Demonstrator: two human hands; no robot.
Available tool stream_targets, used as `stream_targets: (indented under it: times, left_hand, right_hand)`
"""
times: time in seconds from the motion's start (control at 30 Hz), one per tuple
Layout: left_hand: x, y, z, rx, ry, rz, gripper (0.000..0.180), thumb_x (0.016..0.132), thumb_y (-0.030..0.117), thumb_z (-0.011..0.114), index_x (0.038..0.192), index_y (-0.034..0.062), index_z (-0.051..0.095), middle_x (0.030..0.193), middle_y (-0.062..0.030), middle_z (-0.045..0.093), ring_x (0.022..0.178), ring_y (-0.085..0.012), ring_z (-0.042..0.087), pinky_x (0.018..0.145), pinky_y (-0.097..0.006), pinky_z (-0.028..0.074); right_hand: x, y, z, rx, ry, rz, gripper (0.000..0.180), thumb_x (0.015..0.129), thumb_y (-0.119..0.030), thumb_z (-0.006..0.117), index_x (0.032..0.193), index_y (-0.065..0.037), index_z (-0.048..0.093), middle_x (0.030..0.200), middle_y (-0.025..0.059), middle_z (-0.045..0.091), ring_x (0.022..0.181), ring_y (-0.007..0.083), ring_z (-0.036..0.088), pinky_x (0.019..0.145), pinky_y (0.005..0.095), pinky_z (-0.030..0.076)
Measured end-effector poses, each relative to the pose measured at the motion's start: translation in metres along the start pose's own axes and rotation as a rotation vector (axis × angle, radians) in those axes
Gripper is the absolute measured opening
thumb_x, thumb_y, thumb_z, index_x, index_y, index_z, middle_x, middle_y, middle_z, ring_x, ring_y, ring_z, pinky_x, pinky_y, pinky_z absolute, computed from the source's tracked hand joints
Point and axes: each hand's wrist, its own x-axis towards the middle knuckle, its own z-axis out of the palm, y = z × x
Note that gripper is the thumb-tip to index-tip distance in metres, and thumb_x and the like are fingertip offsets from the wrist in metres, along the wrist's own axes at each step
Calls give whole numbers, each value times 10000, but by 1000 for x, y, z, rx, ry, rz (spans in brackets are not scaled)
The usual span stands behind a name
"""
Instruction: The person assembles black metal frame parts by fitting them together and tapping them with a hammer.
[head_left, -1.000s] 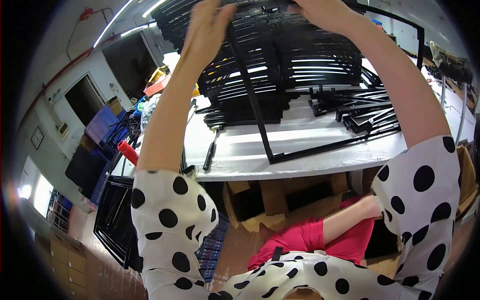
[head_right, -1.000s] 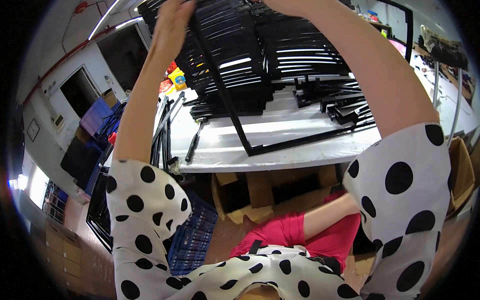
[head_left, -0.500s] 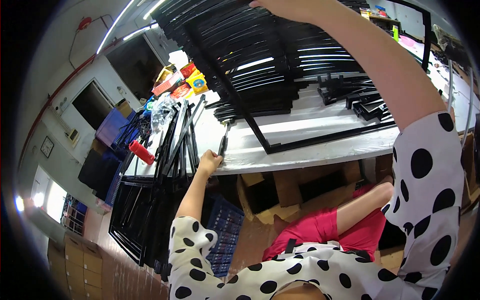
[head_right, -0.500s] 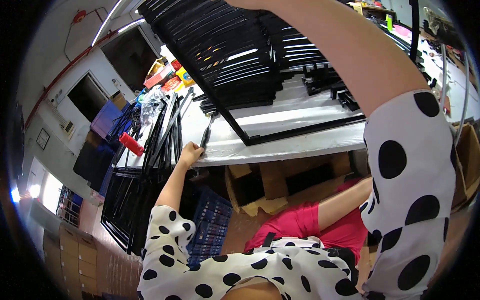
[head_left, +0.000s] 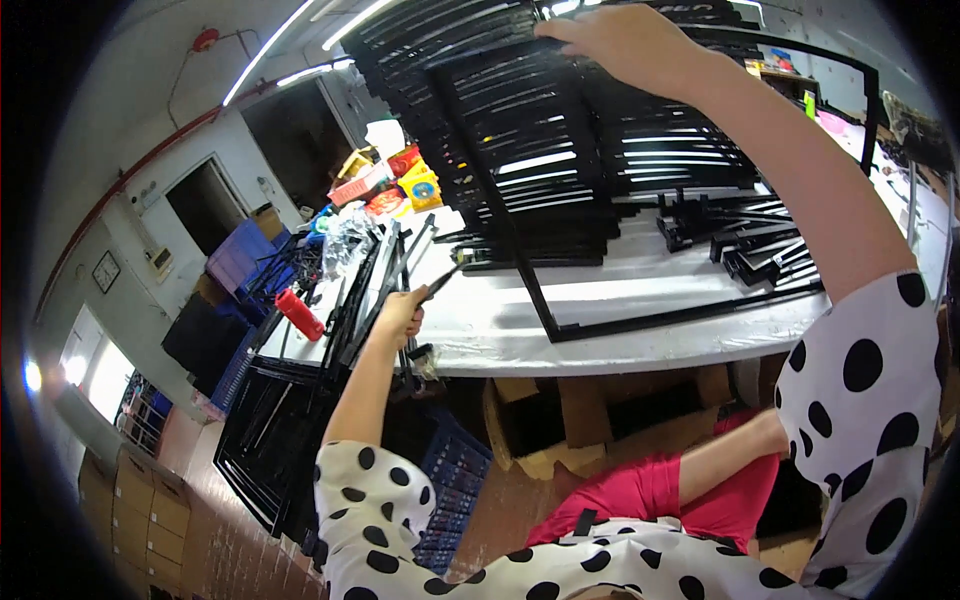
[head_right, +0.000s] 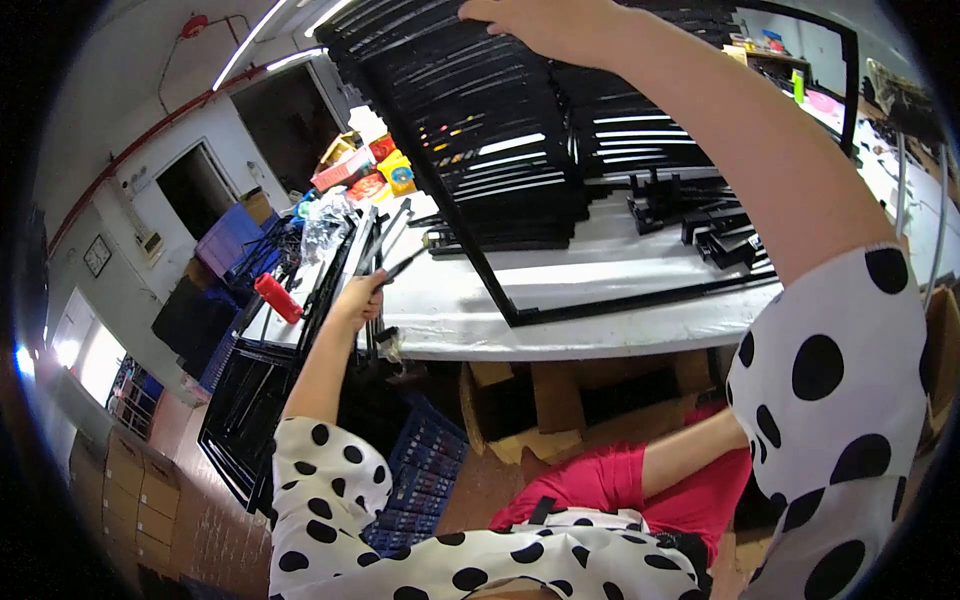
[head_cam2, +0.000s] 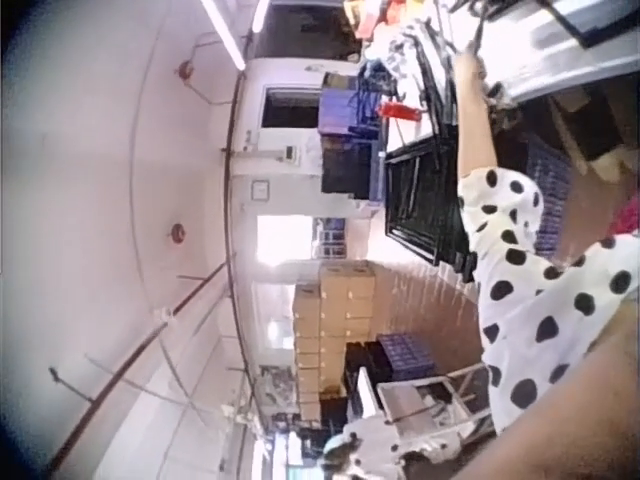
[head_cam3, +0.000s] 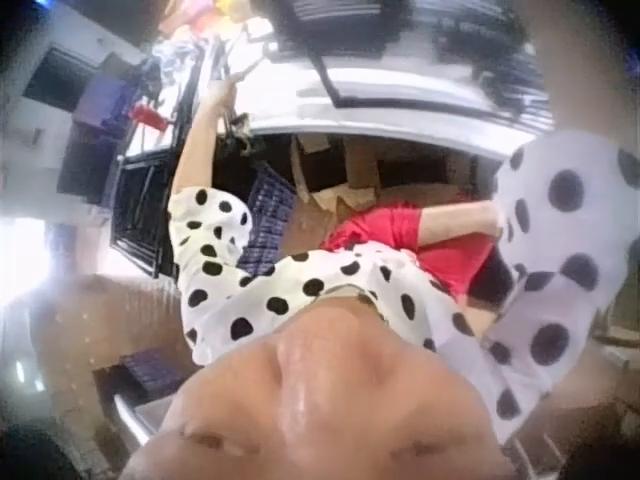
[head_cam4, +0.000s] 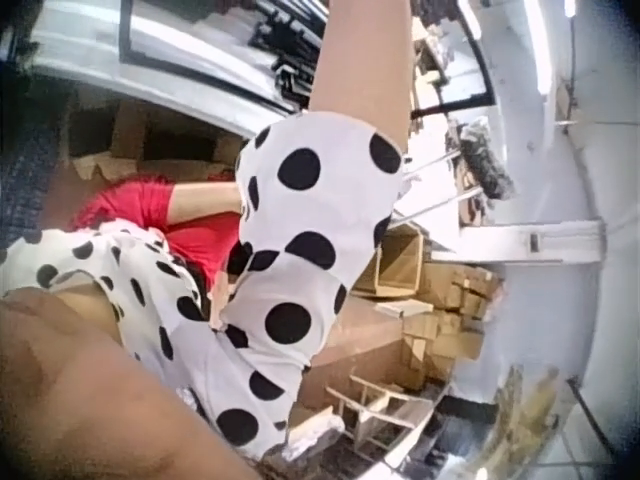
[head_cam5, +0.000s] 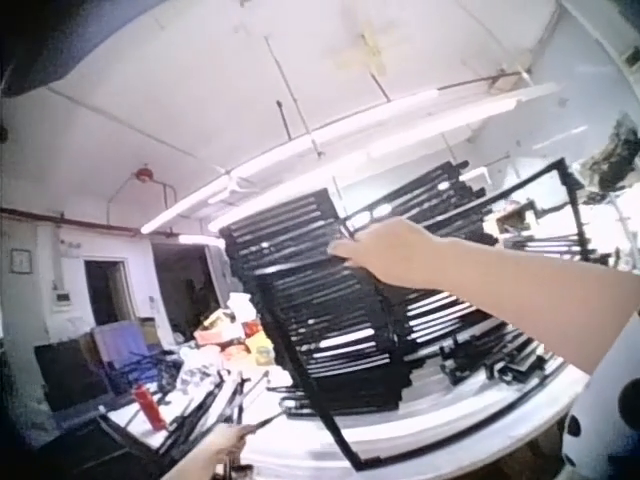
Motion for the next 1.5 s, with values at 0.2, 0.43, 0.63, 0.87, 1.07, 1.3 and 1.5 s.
stream_targets:
  times: [0.2,0.43,0.63,0.87,1.07,1.3,1.5]
  left_hand:
    - [-114,119,-14,-88,42,655,334,903,285,522,1081,4,490,1009,-156,636,673,-199,636,650,-296,562]
    - [-196,218,-27,215,389,1070,392,957,368,484,1199,61,503,597,38,440,383,-20,334,328,-184,244]
    - [-202,215,-15,425,260,1080,443,960,338,484,1313,72,473,711,-21,560,420,-15,376,371,-168,276]
    - [-226,233,3,361,193,1148,408,961,313,489,1341,166,477,690,6,522,406,7,345,351,-161,235]
    - [-236,260,-2,411,172,793,383,914,330,569,1246,141,553,680,13,510,383,-1,313,329,-155,206]
    - [-230,230,22,408,-13,676,356,906,315,583,1157,63,590,606,1,515,381,-15,320,330,-179,221]
    - [-233,265,-32,-40,242,1098,350,905,305,583,1139,44,579,660,-14,549,398,-22,340,353,-174,250]
  right_hand:
    - [-1,8,-7,-21,2,-2,254,890,-223,505,1119,-126,555,720,132,608,692,335,627,585,425,483]
    - [5,-3,13,-101,-51,140,394,912,-150,517,1301,-177,461,846,107,631,760,244,639,709,342,527]
    - [0,7,10,-102,18,121,383,916,-178,523,1295,-180,467,861,98,633,777,237,642,707,336,528]
    - [-1,3,8,-86,-22,128,394,896,-127,538,1283,-168,477,871,93,635,786,236,646,709,331,529]
    - [-6,11,14,-60,73,-3,379,897,-107,536,1268,-161,485,861,96,629,788,244,647,703,328,531]
    - [-12,11,1,-106,-21,87,330,906,-132,529,1233,-167,498,824,89,623,804,247,642,714,342,527]
    - [-6,0,1,-60,43,40,314,915,-160,525,1227,-171,493,799,78,618,768,238,636,691,340,517]
